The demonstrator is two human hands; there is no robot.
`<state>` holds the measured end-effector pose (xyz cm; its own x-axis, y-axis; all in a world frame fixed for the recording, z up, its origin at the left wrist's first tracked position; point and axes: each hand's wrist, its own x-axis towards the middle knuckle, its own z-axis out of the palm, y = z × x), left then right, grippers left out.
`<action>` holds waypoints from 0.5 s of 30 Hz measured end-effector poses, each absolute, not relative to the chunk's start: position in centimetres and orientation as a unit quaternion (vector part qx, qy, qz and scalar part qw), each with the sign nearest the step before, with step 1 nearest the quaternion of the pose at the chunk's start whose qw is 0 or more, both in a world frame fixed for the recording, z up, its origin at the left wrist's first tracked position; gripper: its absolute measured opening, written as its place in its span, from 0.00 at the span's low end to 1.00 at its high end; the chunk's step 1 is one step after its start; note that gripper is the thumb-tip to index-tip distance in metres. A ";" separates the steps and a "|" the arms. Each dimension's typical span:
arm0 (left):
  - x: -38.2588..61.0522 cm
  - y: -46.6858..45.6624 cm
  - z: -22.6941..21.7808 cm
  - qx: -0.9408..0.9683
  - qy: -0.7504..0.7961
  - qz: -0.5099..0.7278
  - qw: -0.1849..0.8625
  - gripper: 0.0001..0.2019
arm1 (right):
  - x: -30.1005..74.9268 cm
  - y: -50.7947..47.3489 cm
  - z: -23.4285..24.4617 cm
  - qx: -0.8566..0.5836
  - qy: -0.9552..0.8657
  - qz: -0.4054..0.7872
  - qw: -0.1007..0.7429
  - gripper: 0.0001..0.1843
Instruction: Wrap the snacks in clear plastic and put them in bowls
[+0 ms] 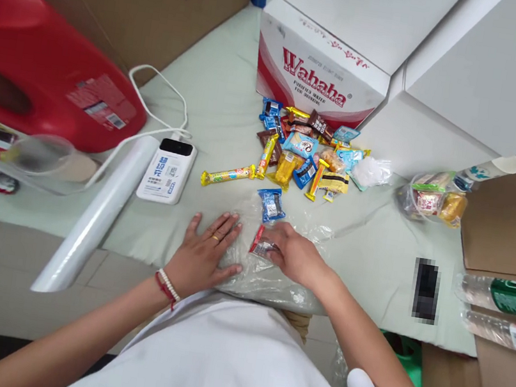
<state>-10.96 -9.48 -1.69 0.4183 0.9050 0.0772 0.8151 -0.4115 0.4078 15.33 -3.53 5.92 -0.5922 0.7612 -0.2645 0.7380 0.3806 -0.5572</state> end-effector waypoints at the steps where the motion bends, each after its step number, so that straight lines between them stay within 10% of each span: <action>1: -11.0 -9.5 -1.7 0.827 0.520 0.149 0.155 0.39 | 14.9 -2.4 6.1 -0.453 -0.834 0.314 0.018 0.19; 6: -11.6 -9.9 -2.0 0.832 0.505 0.196 0.121 0.29 | 12.1 7.8 7.3 -0.585 -0.799 0.115 0.085 0.18; 15: -11.8 -10.1 -2.0 0.835 0.492 0.199 0.147 0.21 | 5.2 17.9 5.0 -0.612 -0.778 0.092 -0.106 0.29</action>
